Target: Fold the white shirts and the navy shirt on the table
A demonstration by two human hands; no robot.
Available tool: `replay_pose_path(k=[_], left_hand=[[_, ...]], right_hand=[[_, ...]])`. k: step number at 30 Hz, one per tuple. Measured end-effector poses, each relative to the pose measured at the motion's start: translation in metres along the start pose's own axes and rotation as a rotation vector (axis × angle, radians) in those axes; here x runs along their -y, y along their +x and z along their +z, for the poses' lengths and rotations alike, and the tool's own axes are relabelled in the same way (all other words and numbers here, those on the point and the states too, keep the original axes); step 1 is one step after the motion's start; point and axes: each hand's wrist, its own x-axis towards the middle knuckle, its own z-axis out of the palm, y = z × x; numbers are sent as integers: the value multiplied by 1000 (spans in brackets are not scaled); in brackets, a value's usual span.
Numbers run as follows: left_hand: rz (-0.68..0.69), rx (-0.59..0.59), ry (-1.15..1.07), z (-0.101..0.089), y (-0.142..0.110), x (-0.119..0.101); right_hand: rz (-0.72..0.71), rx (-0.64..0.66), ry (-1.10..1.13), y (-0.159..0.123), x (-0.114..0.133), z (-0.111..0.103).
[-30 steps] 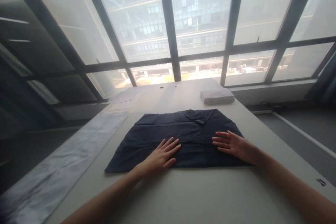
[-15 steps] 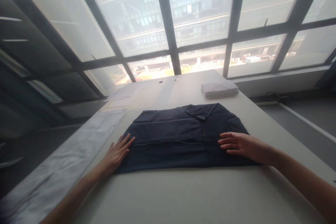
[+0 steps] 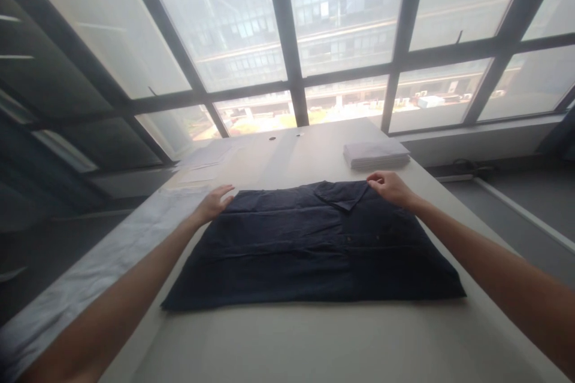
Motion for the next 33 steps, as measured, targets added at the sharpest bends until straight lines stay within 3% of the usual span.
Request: replay_pose_path(k=[3,6,11,16,24,33], left_hand=[[-26,-3,27,25,26,1],[-53,9,41,46,34,5],[-67,5,59,56,28,14],[-26,13,64,45,30,16],[-13,-80,9,20,36,11],[73,-227,-123,-20,3,-6]], right_hand=[[-79,-24,-258,22,-2,21],[-144,-8,-408,34,-8,38],[-115,90,-521,46,-26,43],[-140,88,-572,53,-33,41],[-135,35,-635,49,-19,30],[-306,-70,-571,24,-10,-1]])
